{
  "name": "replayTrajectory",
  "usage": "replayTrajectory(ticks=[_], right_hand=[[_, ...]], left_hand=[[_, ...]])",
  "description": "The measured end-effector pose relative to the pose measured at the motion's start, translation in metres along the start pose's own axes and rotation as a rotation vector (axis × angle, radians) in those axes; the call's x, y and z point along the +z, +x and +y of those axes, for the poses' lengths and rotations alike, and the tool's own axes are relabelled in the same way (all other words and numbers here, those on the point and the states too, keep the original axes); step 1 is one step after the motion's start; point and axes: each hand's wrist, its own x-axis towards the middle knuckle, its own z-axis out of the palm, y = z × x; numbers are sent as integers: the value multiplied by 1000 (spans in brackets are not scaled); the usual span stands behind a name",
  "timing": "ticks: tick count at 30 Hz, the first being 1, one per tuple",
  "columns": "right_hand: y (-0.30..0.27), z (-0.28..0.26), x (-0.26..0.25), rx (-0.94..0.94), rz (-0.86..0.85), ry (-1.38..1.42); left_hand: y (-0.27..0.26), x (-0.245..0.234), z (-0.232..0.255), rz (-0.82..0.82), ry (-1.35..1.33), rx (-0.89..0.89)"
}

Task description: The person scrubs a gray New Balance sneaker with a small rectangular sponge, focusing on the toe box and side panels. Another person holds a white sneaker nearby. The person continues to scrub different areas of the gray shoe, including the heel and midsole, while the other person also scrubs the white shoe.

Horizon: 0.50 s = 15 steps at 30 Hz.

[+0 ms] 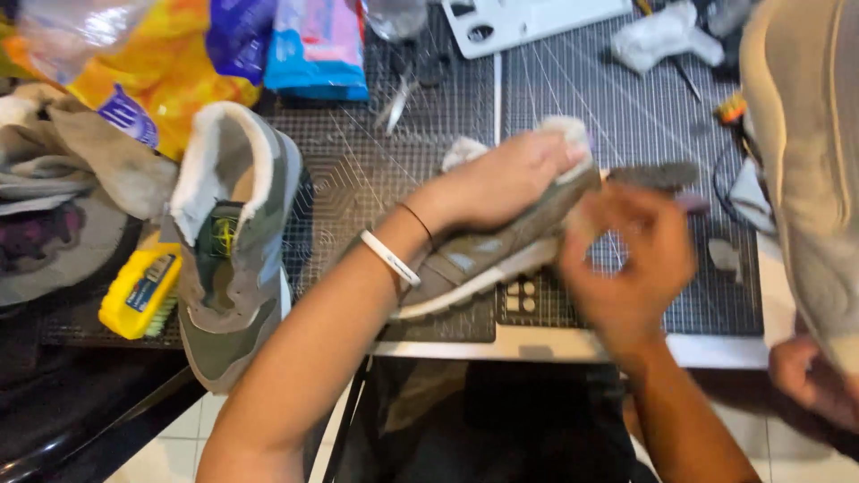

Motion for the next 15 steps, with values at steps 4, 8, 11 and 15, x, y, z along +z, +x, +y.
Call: replayTrajectory(ticks=[4, 8, 11, 15], right_hand=[[16, -7, -5, 18, 50, 254], [22, 15, -4, 121, 3, 267], [9, 2, -7, 181, -84, 129], [15, -2, -2, -18, -28, 107]], left_hand=[[-3, -6, 7, 11, 23, -58], [1, -5, -1, -9, 33, -54], [2, -5, -4, 28, 10, 97], [-2, -9, 3, -47, -24, -73]])
